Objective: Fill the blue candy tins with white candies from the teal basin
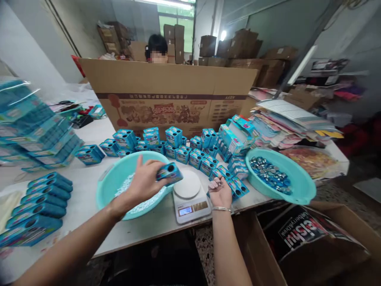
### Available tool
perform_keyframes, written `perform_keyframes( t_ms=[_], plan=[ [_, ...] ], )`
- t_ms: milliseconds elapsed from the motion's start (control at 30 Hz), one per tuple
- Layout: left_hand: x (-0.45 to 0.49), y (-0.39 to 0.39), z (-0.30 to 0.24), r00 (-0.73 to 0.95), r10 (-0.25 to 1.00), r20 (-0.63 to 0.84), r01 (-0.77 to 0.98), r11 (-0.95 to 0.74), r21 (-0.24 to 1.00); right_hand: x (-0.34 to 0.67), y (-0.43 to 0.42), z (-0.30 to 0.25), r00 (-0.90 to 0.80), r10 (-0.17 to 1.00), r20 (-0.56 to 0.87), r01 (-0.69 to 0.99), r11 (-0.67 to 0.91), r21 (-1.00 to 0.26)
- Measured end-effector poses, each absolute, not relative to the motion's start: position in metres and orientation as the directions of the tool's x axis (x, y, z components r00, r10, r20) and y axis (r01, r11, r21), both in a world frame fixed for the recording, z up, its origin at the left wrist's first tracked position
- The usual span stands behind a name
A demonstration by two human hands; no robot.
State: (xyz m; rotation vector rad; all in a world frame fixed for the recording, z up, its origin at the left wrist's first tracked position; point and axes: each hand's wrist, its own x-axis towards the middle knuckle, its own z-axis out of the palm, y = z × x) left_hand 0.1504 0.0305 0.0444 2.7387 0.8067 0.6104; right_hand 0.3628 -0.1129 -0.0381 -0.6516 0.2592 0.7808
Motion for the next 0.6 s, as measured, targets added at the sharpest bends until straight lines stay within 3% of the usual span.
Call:
perform_keyframes(
  t_ms=[167, 300, 400, 467, 600],
  plan=[
    [0.236, 0.027, -0.001, 0.892, 0.441, 0.104, 0.415, -0.887, 0.202, 0.379, -0.142, -0.055, 0.752, 0.556, -0.354, -0.654, 0.564, -0.504],
    [0.243, 0.029, -0.012, 0.885, 0.466, -0.009, 0.461, -0.873, 0.16, 0.385, -0.156, -0.061, 0.776, 0.539, -0.328, -0.621, 0.558, -0.55],
    [0.209, 0.031, 0.001, 0.793, 0.563, 0.235, 0.526, -0.826, 0.203, 0.386, -0.157, -0.054, 0.783, 0.494, -0.379, -0.62, 0.562, -0.548],
    [0.169, 0.03, 0.014, 0.627, 0.635, 0.451, 0.573, -0.769, 0.285, 0.386, -0.153, -0.048, 0.786, 0.489, -0.378, -0.616, 0.559, -0.555],
    [0.076, 0.021, 0.016, 0.276, 0.724, 0.632, 0.616, -0.638, 0.462, 0.374, -0.126, -0.033, 0.704, 0.665, -0.251, -0.645, 0.45, -0.617]
  ],
)
